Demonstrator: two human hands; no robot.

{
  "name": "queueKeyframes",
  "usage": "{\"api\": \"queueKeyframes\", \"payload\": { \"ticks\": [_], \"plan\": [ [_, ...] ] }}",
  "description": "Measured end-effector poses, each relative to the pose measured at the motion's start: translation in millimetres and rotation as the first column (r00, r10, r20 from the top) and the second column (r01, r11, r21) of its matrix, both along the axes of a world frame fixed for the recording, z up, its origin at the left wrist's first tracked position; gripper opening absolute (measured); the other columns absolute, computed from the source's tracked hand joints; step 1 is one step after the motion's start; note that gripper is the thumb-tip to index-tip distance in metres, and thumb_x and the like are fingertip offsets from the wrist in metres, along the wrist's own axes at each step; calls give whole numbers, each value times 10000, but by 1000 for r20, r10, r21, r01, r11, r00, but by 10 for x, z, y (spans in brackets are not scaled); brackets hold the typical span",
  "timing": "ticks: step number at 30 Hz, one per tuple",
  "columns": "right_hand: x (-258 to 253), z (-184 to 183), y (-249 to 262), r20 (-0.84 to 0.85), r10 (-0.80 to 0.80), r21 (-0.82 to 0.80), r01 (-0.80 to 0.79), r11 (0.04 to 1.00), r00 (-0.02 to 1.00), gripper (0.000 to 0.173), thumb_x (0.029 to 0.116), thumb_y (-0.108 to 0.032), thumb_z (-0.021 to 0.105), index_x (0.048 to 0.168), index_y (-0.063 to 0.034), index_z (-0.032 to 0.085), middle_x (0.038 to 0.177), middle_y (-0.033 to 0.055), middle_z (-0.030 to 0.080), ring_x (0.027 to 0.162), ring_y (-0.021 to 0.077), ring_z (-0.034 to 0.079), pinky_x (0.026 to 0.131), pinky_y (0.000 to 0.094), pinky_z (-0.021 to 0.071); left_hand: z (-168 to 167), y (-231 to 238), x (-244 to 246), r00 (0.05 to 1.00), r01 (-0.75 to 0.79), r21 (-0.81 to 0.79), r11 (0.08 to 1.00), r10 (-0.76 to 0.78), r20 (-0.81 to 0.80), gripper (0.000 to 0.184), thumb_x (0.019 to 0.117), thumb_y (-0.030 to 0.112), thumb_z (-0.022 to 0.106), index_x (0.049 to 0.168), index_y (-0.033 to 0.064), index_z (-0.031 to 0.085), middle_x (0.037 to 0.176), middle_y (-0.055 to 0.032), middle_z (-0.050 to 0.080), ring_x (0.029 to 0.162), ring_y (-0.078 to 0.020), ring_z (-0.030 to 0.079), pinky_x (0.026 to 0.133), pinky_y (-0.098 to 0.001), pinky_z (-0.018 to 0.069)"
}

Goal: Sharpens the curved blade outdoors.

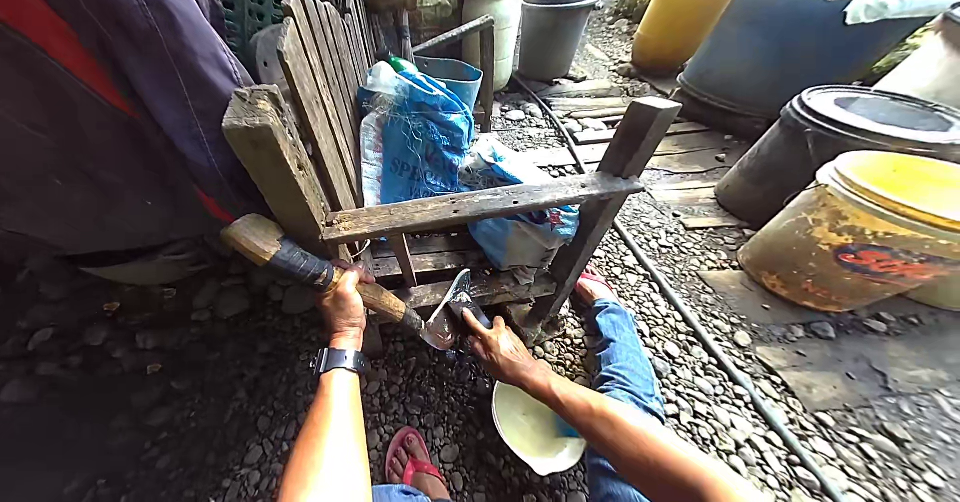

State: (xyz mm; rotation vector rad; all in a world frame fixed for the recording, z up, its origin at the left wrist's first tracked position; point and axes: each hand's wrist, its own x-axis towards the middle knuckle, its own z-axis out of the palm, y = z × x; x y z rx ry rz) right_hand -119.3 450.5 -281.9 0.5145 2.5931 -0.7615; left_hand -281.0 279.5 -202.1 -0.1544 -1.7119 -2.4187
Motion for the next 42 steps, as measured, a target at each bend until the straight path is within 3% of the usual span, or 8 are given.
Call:
{"api": "queueKeyframes", "payload": {
  "ticks": [6,10,16,22,28,33,38,42],
  "plan": [
    [-29,-14,-9,-139,-70,46,77,996,988,586,1075,-333,441,1639,-265,296,1416,357,475,1191,483,587,962,540,511,54,-2,19,1000,-13,6,1000,13,26,219,846,-104,504,759,95,531,530,24,585,462,-89,594,518,-238,553],
    [-85,-6,9,-58,-27,79,32,996,998,616,1100,-389,369,1667,-243,180,1412,344,497,1199,478,593,977,552,502,10,-2,13,1000,-27,-23,999,27,-9,198,816,-85,512,748,100,529,521,24,588,457,-93,599,514,-247,556],
    [-740,231,134,47,-166,88,162,983,985,621,1111,-400,289,1675,-258,71,1508,323,431,1210,463,608,990,562,504,-35,-46,-15,999,3,-53,999,-5,-39,210,834,-75,508,758,119,535,541,34,606,485,-87,610,547,-254,560],
    [-211,65,-44,12,21,26,-21,999,1000,650,1103,-392,348,1676,-245,78,1452,359,461,1085,478,656,937,573,529,-44,-46,-49,998,-1,-61,998,-3,-63,187,837,-78,531,790,102,547,550,40,611,485,-84,619,550,-244,571],
    [-816,227,187,28,-199,35,198,980,980,616,1111,-393,282,1675,-237,88,1501,316,452,1232,452,606,1001,571,504,-47,-76,-31,999,21,-70,997,-24,-34,194,857,-73,527,789,106,552,564,35,622,503,-88,626,566,-248,571],
    [-272,65,-6,9,-2,17,2,1000,1000,648,1106,-409,337,1675,-265,63,1463,362,449,1090,484,654,938,580,527,-38,-67,-29,998,33,-51,998,-35,-43,202,848,-88,513,795,106,542,560,44,614,500,-76,623,561,-237,573],
    [-850,222,254,20,-206,-9,206,979,978,620,1112,-398,276,1675,-231,79,1487,311,481,1265,455,587,1023,582,487,-41,-84,-32,999,44,-51,998,-46,-30,194,838,-76,509,792,109,544,562,33,623,504,-85,625,565,-245,569],
    [-540,124,124,-17,-107,15,107,994,994,635,1102,-397,317,1676,-246,91,1461,344,477,1147,484,637,953,599,522,-38,-41,-42,999,16,-71,997,-19,-31,198,859,-84,516,798,103,542,553,47,603,490,-76,612,557,-235,567]
  ]
}}
